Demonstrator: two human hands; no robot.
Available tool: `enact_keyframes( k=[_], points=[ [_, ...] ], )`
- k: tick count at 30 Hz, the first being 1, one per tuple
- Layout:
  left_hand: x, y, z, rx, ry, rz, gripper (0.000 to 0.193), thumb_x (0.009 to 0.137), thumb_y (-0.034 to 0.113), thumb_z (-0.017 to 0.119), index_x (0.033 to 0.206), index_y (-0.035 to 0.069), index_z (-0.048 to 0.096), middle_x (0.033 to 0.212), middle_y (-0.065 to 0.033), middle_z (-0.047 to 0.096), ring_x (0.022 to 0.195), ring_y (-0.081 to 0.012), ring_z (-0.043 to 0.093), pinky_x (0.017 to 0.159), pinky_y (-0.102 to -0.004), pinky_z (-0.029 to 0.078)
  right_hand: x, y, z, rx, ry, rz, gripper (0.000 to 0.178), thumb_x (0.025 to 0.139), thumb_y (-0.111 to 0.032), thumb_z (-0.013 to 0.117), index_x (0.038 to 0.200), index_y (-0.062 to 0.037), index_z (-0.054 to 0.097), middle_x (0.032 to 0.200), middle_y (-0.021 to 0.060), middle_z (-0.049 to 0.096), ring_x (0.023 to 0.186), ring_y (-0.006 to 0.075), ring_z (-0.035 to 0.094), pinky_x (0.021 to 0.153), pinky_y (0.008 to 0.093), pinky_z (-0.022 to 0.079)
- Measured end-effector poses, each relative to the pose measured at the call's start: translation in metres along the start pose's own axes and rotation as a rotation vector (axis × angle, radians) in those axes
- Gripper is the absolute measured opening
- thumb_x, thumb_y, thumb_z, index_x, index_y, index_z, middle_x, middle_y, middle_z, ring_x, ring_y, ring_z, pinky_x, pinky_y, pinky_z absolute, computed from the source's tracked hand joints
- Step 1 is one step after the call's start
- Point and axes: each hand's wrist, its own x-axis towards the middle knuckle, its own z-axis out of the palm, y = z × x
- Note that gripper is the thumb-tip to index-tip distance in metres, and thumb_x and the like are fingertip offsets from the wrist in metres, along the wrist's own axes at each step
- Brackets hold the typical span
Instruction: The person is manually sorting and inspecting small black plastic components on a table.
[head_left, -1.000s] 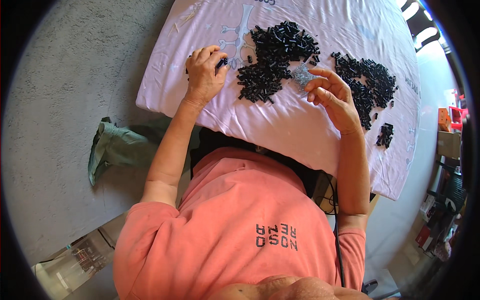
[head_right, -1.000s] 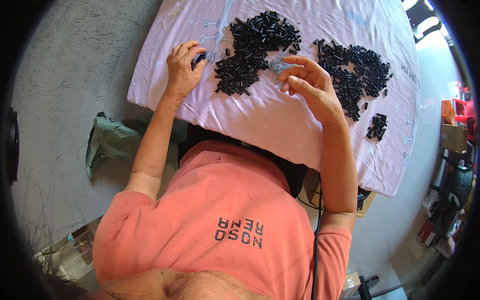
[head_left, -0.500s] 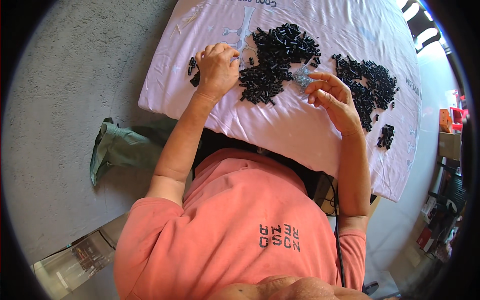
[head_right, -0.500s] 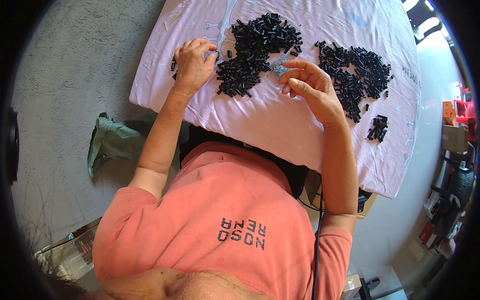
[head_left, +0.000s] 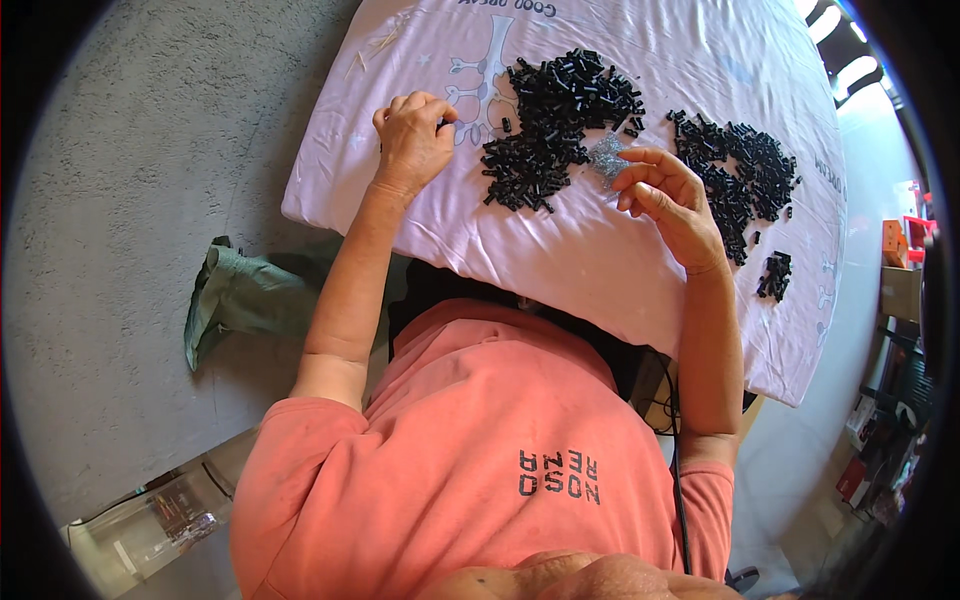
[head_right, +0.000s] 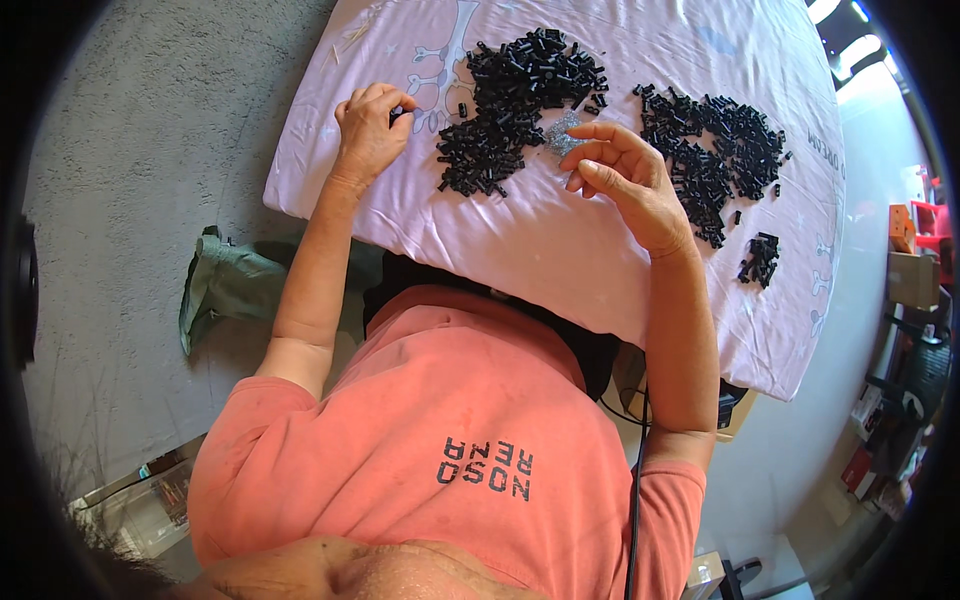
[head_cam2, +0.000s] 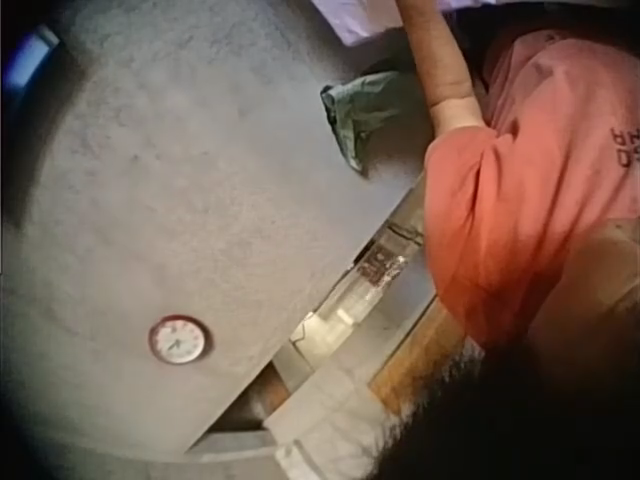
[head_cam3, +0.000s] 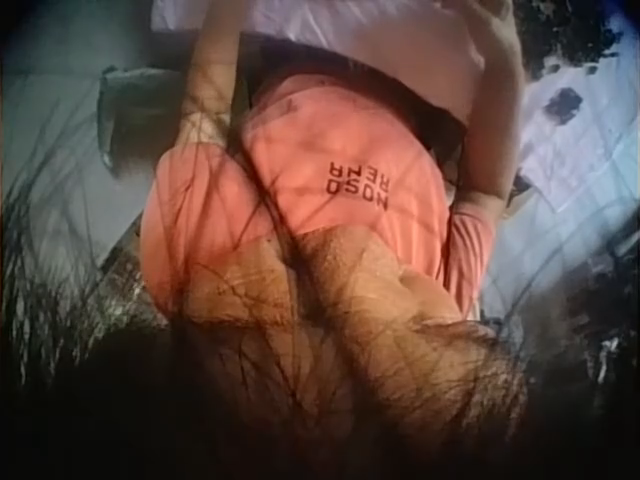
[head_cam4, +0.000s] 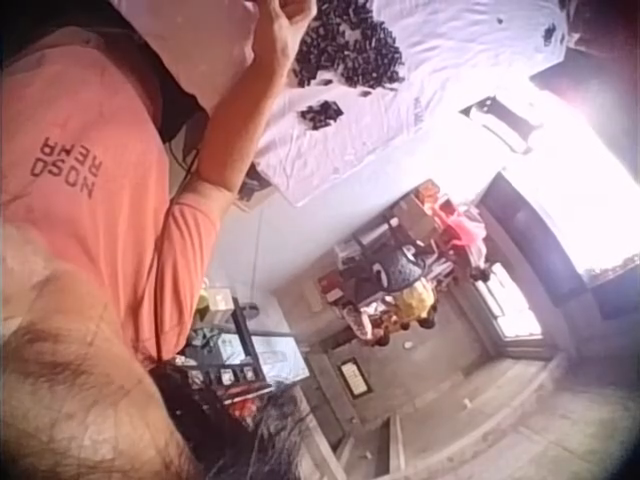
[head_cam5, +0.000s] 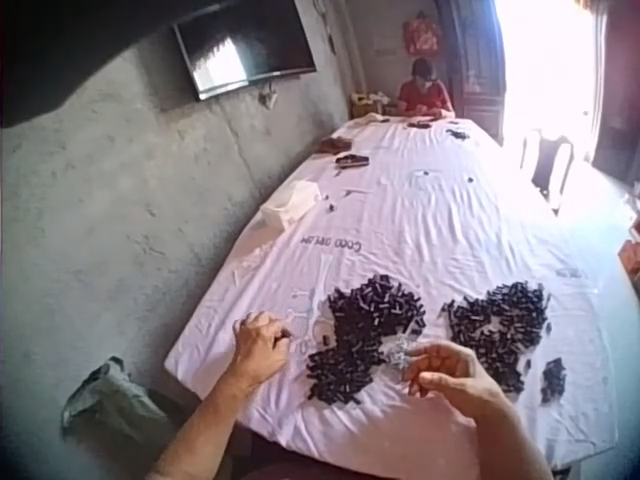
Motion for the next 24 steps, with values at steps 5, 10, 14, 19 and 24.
enact_keyframes(
  k=[5,10,14,19,24],
  points=[
    [0.003,0.020,0.000,-0.180,0.015,0.072,0.014,0.077,0.009,0.067,0.087,0.018,0.071,0.099,0.0009,0.065,0.100,-0.0221,0.058,0.094,-0.0408,0.035,-0.001,0.002,0.000,-0.016,0.001,-0.005,0.052,0.089,-0.031,0.073,0.128,-0.0011,0.057,0.099,0.0058,0.067,0.083,0.0103,0.061,0.073,0.0228,0.046],
    [0.009,0.040,0.012,-0.196,-0.008,0.174,0.019,0.080,0.008,0.066,0.094,0.020,0.071,0.096,0.0012,0.064,0.100,-0.0198,0.060,0.094,-0.0387,0.035,0.000,0.002,0.000,-0.013,0.023,-0.012,0.050,0.089,-0.031,0.072,0.126,-0.0015,0.058,0.099,0.0053,0.067,0.082,0.0103,0.061,0.072,0.0226,0.046],
    [0.014,0.038,0.015,-0.176,-0.077,0.189,0.020,0.080,0.009,0.066,0.096,0.019,0.070,0.095,0.0008,0.064,0.099,-0.0195,0.060,0.093,-0.0378,0.034,0.002,0.004,-0.003,-0.020,0.041,-0.034,0.043,0.091,-0.027,0.071,0.123,-0.0017,0.059,0.098,0.0047,0.068,0.081,0.0099,0.061,0.072,0.0226,0.046],
    [0.015,0.046,0.010,-0.137,-0.078,0.157,0.012,0.082,0.009,0.066,0.095,0.011,0.067,0.092,-0.0028,0.067,0.091,-0.0207,0.065,0.089,-0.0379,0.040,0.002,0.007,-0.003,-0.007,0.101,-0.033,0.027,0.094,-0.017,0.066,0.116,-0.0021,0.062,0.097,0.0045,0.068,0.080,0.0094,0.061,0.072,0.0233,0.048],
    [0.008,0.086,-0.006,-0.465,-0.022,0.242,0.013,0.080,0.007,0.070,0.092,0.006,0.064,0.082,-0.0082,0.069,0.078,-0.0276,0.067,0.075,-0.0383,0.047,0.003,0.016,-0.007,-0.019,0.130,-0.045,0.019,0.091,-0.006,0.067,0.109,-0.0014,0.066,0.094,0.0053,0.071,0.080,0.0099,0.065,0.070,0.0229,0.050]
  ],
)
